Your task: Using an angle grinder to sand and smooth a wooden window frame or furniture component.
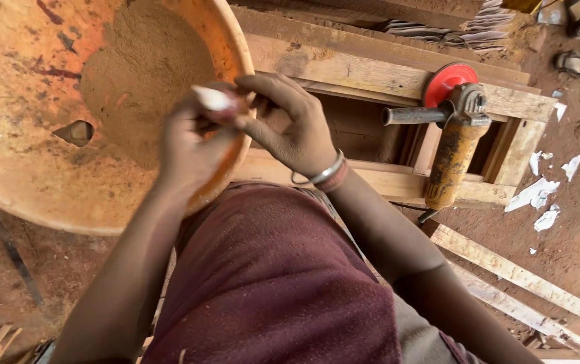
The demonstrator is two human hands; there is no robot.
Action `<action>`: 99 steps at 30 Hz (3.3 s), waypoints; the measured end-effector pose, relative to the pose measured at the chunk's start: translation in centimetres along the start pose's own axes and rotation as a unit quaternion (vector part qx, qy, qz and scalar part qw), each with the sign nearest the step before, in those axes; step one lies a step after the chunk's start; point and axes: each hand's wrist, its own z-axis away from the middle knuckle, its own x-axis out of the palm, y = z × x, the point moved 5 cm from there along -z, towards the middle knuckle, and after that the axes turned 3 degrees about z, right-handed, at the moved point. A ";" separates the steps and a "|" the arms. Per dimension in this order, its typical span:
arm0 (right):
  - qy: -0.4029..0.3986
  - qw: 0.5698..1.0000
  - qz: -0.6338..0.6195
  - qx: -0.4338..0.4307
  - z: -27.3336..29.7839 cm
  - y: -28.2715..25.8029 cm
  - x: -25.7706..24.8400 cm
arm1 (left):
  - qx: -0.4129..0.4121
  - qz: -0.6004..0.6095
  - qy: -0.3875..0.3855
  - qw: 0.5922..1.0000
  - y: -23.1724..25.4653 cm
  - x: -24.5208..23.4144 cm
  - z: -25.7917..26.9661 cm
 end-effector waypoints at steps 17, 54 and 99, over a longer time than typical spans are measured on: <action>-0.175 0.868 0.418 0.204 -0.4 15.5 6.1 | -0.037 0.119 0.177 0.976 -1.2 -6.3 3.4; -0.081 0.915 0.378 0.119 3.0 14.3 4.4 | 0.031 0.076 0.112 0.990 3.5 -2.2 6.7; 0.079 0.975 0.188 0.084 8.2 12.5 2.6 | -0.013 0.056 0.167 0.984 1.3 -2.5 12.6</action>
